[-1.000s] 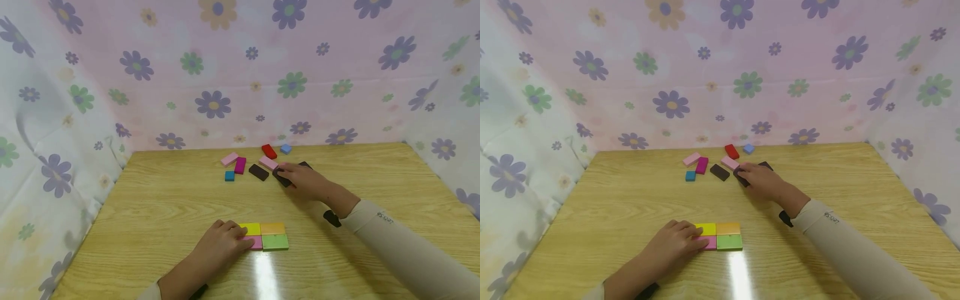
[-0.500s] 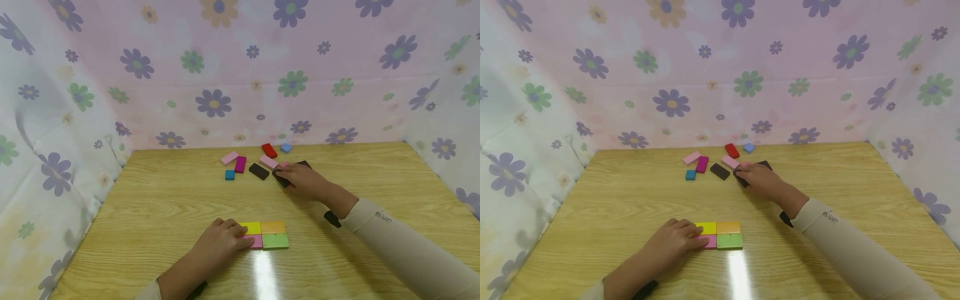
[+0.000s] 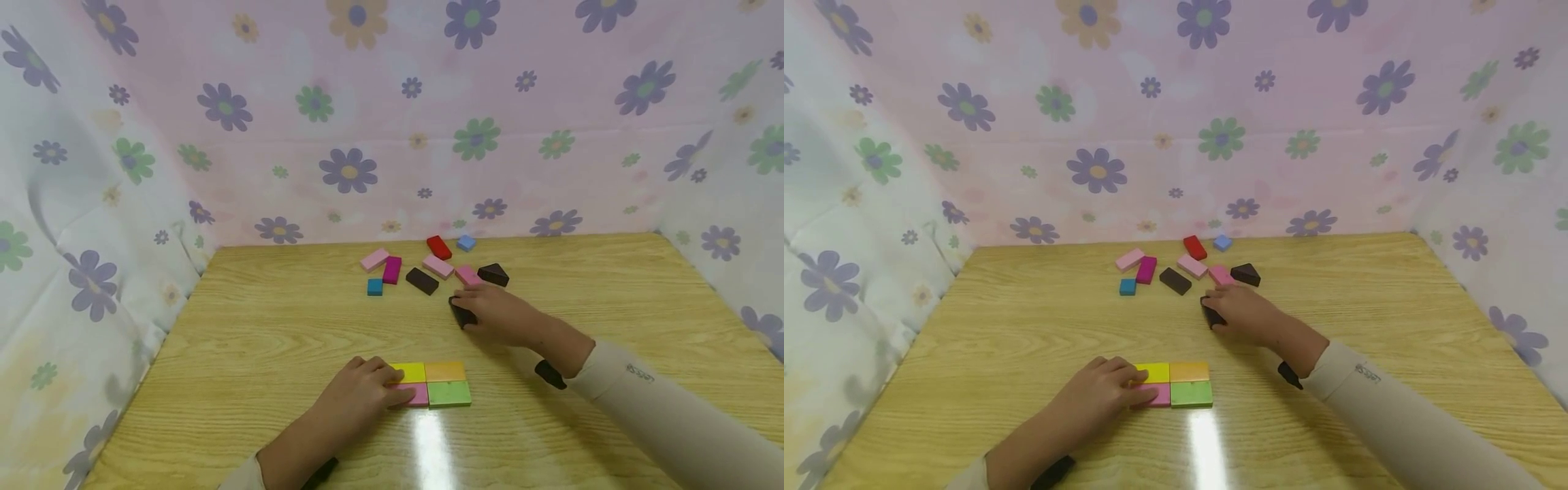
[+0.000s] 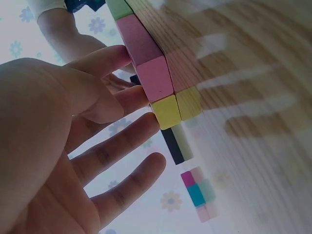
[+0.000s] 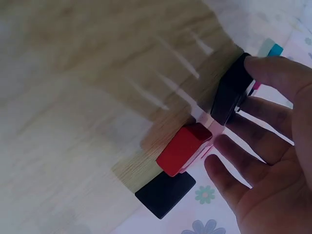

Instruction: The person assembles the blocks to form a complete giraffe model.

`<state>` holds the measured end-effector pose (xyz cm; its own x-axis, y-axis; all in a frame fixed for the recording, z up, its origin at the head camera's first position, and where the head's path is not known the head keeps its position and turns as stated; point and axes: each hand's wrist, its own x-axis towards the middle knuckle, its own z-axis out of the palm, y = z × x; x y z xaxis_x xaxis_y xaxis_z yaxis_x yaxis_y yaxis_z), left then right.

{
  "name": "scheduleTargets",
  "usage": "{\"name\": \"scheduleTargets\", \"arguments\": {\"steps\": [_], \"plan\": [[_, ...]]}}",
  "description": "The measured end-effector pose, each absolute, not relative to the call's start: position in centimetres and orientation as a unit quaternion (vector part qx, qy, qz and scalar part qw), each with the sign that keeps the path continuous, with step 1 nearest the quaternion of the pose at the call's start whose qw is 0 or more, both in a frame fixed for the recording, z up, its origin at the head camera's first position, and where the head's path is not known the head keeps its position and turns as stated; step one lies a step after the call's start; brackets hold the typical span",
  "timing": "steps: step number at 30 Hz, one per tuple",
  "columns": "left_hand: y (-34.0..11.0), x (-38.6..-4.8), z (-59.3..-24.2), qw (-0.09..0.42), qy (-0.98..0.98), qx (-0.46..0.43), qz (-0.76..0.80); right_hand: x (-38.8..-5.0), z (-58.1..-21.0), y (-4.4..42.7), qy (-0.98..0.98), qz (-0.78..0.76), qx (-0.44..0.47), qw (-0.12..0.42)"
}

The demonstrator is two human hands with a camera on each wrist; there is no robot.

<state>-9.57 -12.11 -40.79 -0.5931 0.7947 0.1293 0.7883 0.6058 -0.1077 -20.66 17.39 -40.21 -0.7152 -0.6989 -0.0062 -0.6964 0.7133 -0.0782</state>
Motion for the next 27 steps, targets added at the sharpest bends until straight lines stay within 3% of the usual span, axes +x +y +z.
{"name": "scheduleTargets", "arguments": {"steps": [14, 21, 27], "plan": [[-12.1, -9.6, -40.8, 0.081, -0.893, -0.443, 0.015, -16.6, -39.9, 18.6, 0.935, -0.092, -0.342, -0.003], [-12.0, -9.5, -40.8, 0.093, -0.889, -0.448, 0.019, -12.2, -39.3, 18.8, 0.930, -0.142, -0.335, -0.056], [-12.0, -9.5, -40.7, 0.079, -0.893, -0.443, 0.022, -9.1, -39.5, 18.3, 0.899, -0.163, -0.388, -0.117]]}}
